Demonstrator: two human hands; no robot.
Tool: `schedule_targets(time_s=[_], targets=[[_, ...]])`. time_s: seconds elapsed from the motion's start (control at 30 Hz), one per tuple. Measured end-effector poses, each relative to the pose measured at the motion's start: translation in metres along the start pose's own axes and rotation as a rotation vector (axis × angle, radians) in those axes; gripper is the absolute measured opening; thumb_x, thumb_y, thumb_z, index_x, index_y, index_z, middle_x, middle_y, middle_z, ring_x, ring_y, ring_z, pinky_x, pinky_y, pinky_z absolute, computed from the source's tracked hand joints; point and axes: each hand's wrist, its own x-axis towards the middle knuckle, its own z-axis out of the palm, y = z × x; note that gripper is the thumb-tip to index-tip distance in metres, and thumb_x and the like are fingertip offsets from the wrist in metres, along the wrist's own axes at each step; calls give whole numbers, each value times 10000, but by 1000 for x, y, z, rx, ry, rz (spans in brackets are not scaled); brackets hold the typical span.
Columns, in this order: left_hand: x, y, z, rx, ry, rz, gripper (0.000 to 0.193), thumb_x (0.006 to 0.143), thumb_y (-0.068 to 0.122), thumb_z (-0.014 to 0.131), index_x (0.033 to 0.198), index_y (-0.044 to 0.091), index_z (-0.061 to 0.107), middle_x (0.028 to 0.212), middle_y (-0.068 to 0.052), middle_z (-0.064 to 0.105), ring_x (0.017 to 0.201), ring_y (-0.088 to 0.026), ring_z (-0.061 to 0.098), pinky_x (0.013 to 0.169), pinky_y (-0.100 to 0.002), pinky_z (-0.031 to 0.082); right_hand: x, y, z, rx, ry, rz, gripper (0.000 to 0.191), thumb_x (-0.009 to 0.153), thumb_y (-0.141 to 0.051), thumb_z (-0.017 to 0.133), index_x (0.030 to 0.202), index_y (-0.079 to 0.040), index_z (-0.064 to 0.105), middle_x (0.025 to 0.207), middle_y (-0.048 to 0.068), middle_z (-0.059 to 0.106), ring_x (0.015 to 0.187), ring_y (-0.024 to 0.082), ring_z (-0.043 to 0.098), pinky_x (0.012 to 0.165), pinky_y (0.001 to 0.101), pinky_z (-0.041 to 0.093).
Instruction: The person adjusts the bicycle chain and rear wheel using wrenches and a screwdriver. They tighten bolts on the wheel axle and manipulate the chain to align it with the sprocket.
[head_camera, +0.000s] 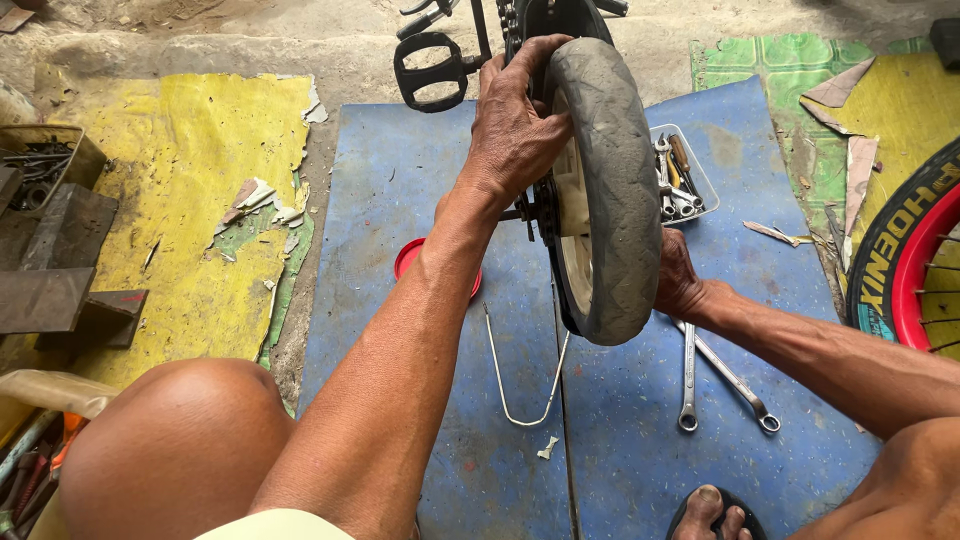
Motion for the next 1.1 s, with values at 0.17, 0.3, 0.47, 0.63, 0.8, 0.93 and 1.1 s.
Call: schedule_targets(time_s=[0.17,0.3,0.47,0.63,0.8,0.93,1.1], targets=[[0,0,0,-39,-11,-44,579,845,458,812,1344,239,617,1254,-151,511,1219,-289,571,970,-396,601,-7,-38,-4,411,133,353,346,1027,-293,606,1244,-24,588,998,106,754,896,191,742,750,344,624],[-1,2,1,-10,15,3,578,854,443,842,1348,230,629,1236,-145,524,1218,-302,566,989,-416,566,-2,-69,-18,649,197,676,484,1139,-410,277,1284,-52,568,1096,66,710,1004,144,699,880,296,600],[-2,1,0,-51,-8,-35,586,852,427,820,1368,247,606,1253,-144,498,1195,-273,596,954,-357,632,7,-95,-46,995,282,1146,378,1123,-408,403,920,-103,494,709,-12,403,550,72,355,478,244,371],[-3,1,0,-40,-14,-39,595,854,441,811,1380,262,597,1259,-138,497,1169,-256,628,959,-363,585,22,-119,-71,1119,254,1301,387,1080,-397,431,805,-125,428,674,-23,351,510,78,268,430,246,242],[-3,-1,0,-55,3,-6,603,857,429,822,1384,246,594,1280,-147,493,1196,-273,609,961,-378,580,40,-138,-92,1158,214,1291,385,1064,-398,420,799,-119,418,672,-26,340,512,84,294,432,240,278],[-2,-3,1,-32,-8,-22,604,862,441,819,1389,249,593,1254,-142,517,1200,-274,611,999,-377,613,59,-137,-106,1269,101,1439,354,1079,-375,437,818,-136,407,667,-50,317,511,71,302,429,223,275],[-1,-2,2,-15,6,-20,588,865,436,815,1383,260,600,1267,-140,513,1207,-282,608,1017,-404,591,85,-131,-126,1312,-6,1506,217,1067,-288,404,884,-172,421,649,-77,354,455,26,317,346,161,274]])
